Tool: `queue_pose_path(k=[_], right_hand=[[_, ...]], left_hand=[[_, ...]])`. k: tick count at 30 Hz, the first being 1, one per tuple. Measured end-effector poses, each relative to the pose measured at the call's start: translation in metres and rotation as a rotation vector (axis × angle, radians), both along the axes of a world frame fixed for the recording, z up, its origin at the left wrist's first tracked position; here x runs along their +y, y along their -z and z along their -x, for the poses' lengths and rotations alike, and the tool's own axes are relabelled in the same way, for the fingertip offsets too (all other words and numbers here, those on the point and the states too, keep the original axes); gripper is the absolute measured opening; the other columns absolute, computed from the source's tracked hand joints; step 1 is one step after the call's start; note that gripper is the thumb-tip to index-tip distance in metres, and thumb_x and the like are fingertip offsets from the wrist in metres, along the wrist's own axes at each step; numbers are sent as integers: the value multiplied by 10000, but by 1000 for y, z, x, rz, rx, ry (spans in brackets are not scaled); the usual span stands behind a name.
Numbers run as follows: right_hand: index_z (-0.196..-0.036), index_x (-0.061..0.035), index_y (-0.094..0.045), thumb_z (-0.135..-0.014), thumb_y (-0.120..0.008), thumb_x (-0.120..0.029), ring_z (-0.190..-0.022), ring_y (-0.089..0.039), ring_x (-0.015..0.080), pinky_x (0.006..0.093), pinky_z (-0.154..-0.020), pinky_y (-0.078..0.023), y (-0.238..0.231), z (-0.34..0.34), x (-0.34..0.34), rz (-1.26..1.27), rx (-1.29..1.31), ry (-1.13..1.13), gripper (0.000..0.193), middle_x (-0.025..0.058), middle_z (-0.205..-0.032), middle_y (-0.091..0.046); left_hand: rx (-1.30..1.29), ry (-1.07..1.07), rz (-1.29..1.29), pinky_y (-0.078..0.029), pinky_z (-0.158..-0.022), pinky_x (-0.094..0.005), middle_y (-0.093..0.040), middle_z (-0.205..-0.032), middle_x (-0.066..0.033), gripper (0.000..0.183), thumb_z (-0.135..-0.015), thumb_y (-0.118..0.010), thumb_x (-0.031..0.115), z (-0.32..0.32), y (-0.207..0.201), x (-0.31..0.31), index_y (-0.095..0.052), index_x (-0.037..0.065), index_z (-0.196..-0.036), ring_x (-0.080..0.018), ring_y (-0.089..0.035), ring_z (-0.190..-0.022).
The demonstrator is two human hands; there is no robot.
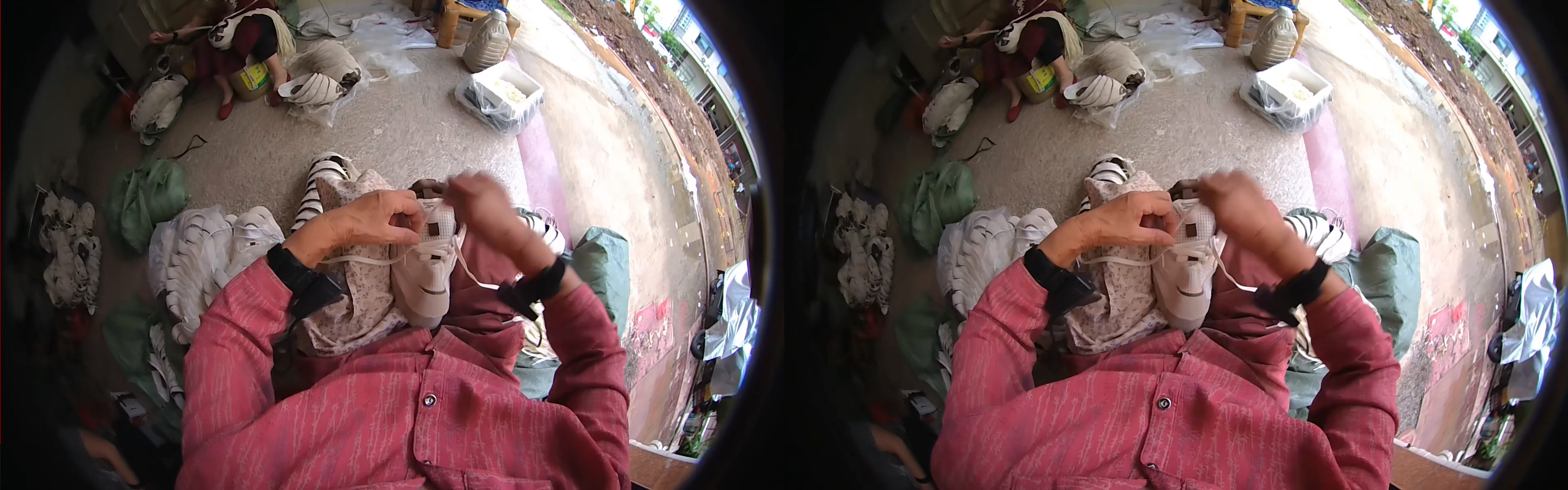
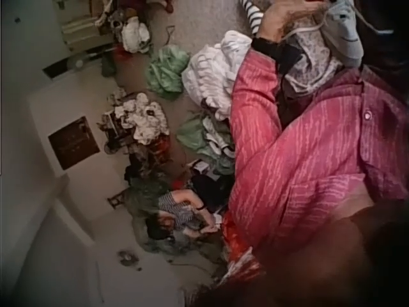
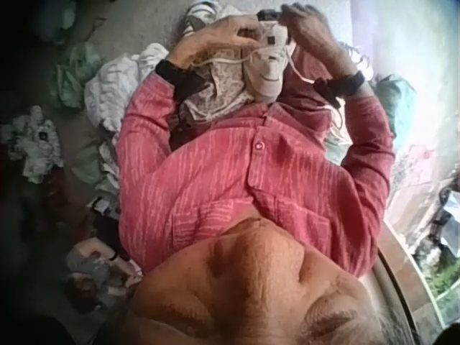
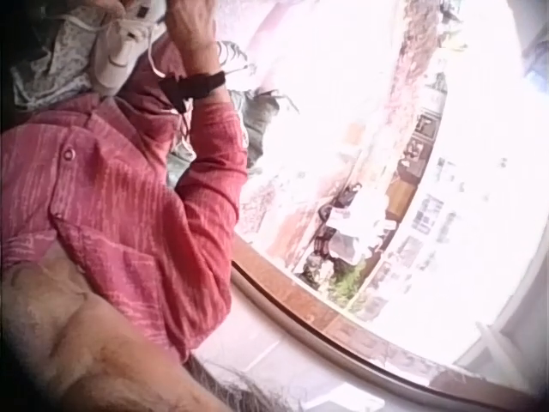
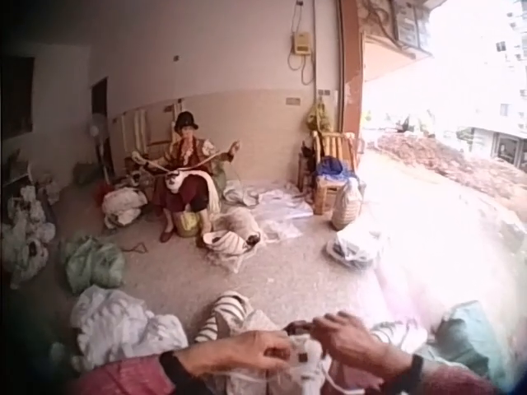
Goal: Insert and thread laces into the eyelets of a shoe upper.
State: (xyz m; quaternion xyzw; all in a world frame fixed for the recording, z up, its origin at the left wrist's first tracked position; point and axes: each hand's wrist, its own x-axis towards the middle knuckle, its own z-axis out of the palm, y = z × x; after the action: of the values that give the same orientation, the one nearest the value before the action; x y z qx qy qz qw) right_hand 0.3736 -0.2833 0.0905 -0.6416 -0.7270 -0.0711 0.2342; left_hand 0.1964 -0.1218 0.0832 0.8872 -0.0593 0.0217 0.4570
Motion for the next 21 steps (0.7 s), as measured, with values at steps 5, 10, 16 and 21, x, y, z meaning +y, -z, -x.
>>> queue_pose_path(k=[5, 10, 16, 21], right_hand=[[-902, -22, -614, -888, -588, -121, -822, -637, 277, 350, -746, -496, -30, -27, -20, 300, 825, 189, 103, 120, -954, -635], [-1024, 24, -596, -960, -491, -191, -958, -642, 264, 385, -901, -494, 6, 0, -21, 179, 2170, -456, 248, 176, -1085, -648], [-1047, 157, -522, -870, -507, 49, -993, -578, 302, 399, -1017, -424, 26, -147, -69, -523, 2444, -525, 208, 213, -1026, -591], [-1055, 160, -495, -836, -445, 168, -937, -594, 322, 467, -989, -473, 3, -275, -186, -1214, 2467, -207, 225, 241, -1010, -584]], left_hand=[[-7, -118, -254, -453, -642, -298, -537, -820, -32, 240, -711, -791, 258, -1, 4, -20, -678, 72, -813, -172, -563, -733], [243, -95, 183, -424, -751, -266, -504, -891, -9, 155, -815, -725, 166, -6, 4, -13, -667, 24, -798, -120, -515, -847], [349, 38, 148, -410, -752, -235, -455, -973, 10, 159, -797, -749, 180, -8, -4, -5, -675, 40, -812, -101, -478, -862], [317, 92, 148, -411, -751, -227, -456, -978, 13, 191, -779, -761, 185, -7, -3, -7, -688, 49, -892, -86, -476, -854]])
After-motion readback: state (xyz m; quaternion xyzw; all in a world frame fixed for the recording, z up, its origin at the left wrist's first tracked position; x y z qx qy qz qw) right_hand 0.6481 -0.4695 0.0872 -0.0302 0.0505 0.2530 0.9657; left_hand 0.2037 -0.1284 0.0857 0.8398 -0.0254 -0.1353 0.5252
